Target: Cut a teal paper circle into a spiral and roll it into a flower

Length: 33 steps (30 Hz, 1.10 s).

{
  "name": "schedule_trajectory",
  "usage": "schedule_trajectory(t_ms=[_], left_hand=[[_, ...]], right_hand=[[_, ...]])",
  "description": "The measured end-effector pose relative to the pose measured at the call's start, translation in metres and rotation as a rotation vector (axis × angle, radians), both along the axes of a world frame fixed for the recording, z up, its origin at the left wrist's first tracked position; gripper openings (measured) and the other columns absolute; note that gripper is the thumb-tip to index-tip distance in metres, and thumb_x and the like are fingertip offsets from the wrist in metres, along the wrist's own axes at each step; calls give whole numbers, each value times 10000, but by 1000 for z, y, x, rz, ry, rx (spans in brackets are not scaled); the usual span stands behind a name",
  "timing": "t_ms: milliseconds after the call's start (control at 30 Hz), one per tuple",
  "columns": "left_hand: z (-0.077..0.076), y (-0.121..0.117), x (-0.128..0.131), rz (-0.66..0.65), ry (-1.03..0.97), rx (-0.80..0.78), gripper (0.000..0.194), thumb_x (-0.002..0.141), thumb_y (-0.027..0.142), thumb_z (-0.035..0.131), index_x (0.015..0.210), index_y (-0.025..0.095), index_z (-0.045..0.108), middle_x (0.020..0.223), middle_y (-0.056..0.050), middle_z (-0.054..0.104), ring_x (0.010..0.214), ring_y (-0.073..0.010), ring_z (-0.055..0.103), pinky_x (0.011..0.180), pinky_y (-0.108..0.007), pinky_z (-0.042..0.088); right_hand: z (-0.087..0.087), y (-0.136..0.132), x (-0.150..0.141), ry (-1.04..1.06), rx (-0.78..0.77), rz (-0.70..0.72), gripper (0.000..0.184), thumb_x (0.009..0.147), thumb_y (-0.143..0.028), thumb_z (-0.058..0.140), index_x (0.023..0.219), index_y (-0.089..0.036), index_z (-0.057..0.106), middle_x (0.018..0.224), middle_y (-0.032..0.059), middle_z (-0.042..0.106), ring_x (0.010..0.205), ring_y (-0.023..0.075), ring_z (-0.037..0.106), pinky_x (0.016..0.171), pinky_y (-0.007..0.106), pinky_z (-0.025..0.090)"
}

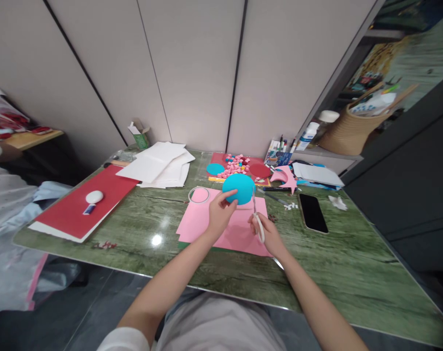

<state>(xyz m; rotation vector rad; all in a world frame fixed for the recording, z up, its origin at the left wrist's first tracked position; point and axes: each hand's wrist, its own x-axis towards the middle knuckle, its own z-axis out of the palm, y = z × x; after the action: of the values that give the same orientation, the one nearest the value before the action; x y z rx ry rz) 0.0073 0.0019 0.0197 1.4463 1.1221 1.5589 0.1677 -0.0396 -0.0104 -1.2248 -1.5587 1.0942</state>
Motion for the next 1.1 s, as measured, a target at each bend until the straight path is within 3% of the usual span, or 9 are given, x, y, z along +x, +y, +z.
schedule_trajectory(t_ms=[433, 833, 1100], left_hand=[[1, -1, 0, -14, -40, 1, 256, 713, 270, 566, 944, 182, 635, 889, -57, 621, 755, -134, 530, 672, -252, 425], [0, 0, 0, -22, 44, 9, 272, 697, 204, 562, 961, 194, 629, 841, -37, 599, 637, -101, 480, 595, -230, 400], [0, -1, 0, -19, 42, 6, 271, 704, 195, 556, 966, 192, 625, 883, -48, 606, 751, -137, 528, 658, -247, 420]], right_hand=[[4, 0, -1, -11, 2, 3, 274, 841, -416, 394, 785, -170, 503, 566, -23, 441, 538, 107, 411, 531, 233, 330], [3, 1, 1, 5, -13, -1, 298, 833, -446, 396, 799, -172, 510, 579, -15, 457, 549, 113, 427, 541, 237, 350], [3, 0, 0, -8, -2, -15, 317, 828, -457, 396, 805, -166, 520, 575, -9, 455, 551, 115, 422, 538, 238, 352]])
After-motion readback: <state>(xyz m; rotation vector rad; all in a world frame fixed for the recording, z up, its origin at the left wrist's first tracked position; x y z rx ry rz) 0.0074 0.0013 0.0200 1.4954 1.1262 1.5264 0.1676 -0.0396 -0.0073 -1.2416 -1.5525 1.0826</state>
